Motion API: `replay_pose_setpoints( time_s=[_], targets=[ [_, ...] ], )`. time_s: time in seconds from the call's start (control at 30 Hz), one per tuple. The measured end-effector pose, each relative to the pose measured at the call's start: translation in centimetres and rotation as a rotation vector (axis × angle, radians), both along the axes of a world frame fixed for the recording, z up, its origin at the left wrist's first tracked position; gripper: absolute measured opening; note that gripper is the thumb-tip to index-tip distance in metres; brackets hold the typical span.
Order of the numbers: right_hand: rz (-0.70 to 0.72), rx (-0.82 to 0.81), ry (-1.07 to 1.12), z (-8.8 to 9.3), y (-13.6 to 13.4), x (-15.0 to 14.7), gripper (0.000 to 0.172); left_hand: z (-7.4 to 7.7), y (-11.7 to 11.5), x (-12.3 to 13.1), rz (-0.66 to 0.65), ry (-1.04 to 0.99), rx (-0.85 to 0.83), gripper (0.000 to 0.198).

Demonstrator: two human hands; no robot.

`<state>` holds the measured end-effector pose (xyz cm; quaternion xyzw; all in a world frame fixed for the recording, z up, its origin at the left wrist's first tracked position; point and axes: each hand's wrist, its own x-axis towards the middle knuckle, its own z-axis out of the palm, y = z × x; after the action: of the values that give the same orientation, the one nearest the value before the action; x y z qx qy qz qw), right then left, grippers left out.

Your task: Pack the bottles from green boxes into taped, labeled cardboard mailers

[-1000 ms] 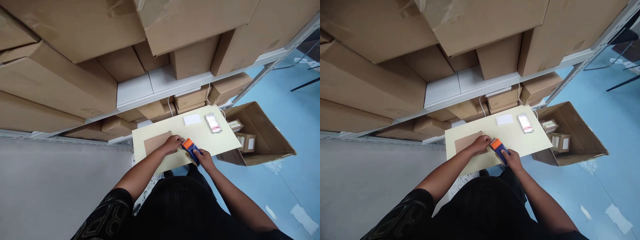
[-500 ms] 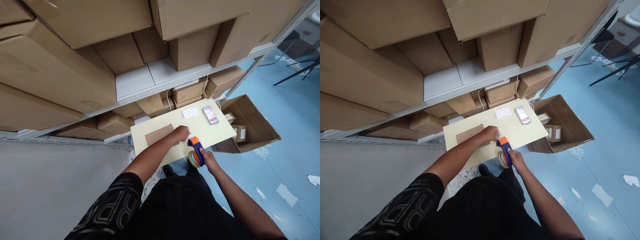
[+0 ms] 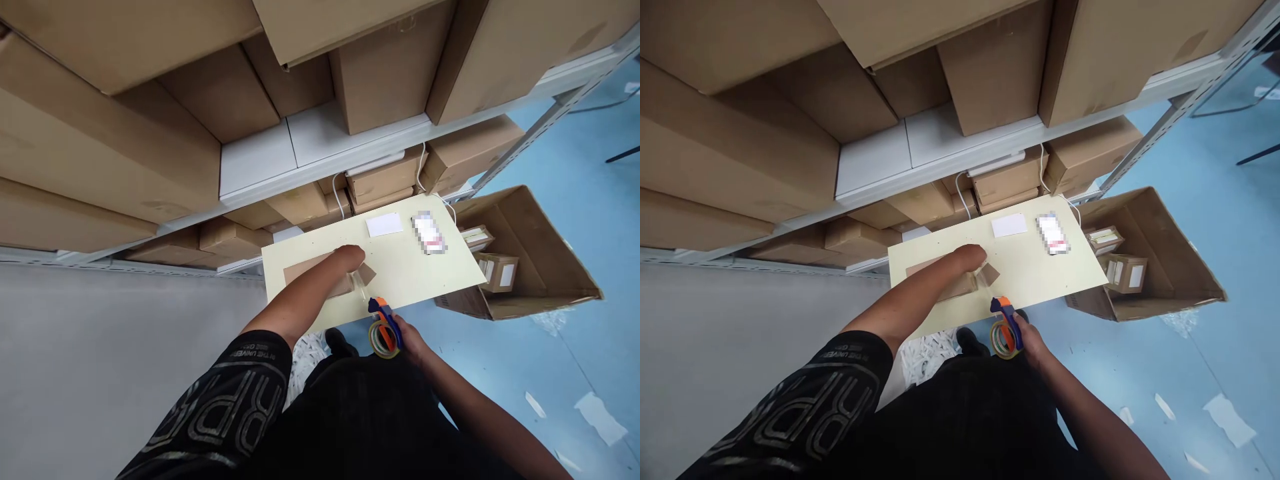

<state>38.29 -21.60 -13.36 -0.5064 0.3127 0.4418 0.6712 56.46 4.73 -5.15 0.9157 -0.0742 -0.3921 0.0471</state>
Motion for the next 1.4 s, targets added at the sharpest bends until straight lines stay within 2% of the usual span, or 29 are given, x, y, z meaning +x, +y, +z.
replay_pose_setpoints(
  time_s=[0.13,0.27,0.33,0.4,0.47,0.57,0.63,0.73,0.8,0.87,1.0,1.1,1.2,1.3,1.4],
  targets=[
    [0.029,0.051,0.147,-1.6,2.6,-1.3,0.047,-1.6,0.8,-0.8,-0.052,0.008,0.106,0.031],
    [0.007,0.116,0.209,-2.1,5.2,-2.4,0.042,-1.8,1.8,-1.7,-0.067,-0.066,0.147,0.031],
    [-0.014,0.132,0.217,-2.2,6.2,-2.9,0.041,-1.4,2.7,-2.6,-0.010,-0.232,0.088,0.032],
    [-0.042,0.123,0.205,-2.2,7.2,-3.4,0.040,-0.8,4.5,-4.2,0.128,-0.437,0.018,0.039],
    [-0.061,0.106,0.188,-2.0,8.3,-3.7,0.039,-0.2,7.3,-6.7,0.301,-0.552,-0.003,0.048],
    [-0.067,0.092,0.184,-1.7,10.0,-3.2,0.041,0.6,12.4,-12.5,0.453,-0.525,-0.023,0.063],
    [-0.069,0.089,0.163,-1.5,11.0,-2.1,0.041,1.0,15.4,-17.2,0.426,-0.484,-0.117,0.073],
    [-0.035,0.100,0.137,-0.9,12.6,0.7,0.041,1.3,17.4,-23.8,0.238,-0.407,-0.227,0.103],
    [0.011,0.101,0.143,-0.4,13.9,3.0,0.040,1.2,17.0,-26.7,0.133,-0.410,-0.212,0.117],
    [0.073,0.072,0.136,0.2,15.4,5.4,0.039,0.7,15.8,-28.1,0.104,-0.460,-0.144,0.115],
    [0.241,-0.039,0.104,0.8,17.6,9.2,0.043,-0.8,13.1,-27.3,0.238,-0.536,-0.010,0.105],
    [0.236,-0.034,0.056,0.5,16.8,9.8,0.043,-1.6,12.2,-26.5,0.317,-0.551,0.031,0.101],
    [0.154,0.002,0.025,-0.3,13.6,6.6,0.037,-1.7,11.8,-25.9,0.346,-0.554,0.026,0.101],
    [0.176,-0.015,0.103,-1.3,10.1,0.2,0.035,-1.6,10.8,-25.0,0.443,-0.545,0.042,0.101],
    [0.131,0.072,0.204,-1.9,9.1,-4.6,0.043,-1.7,8.6,-23.9,0.559,-0.537,0.052,0.099]
  ],
)
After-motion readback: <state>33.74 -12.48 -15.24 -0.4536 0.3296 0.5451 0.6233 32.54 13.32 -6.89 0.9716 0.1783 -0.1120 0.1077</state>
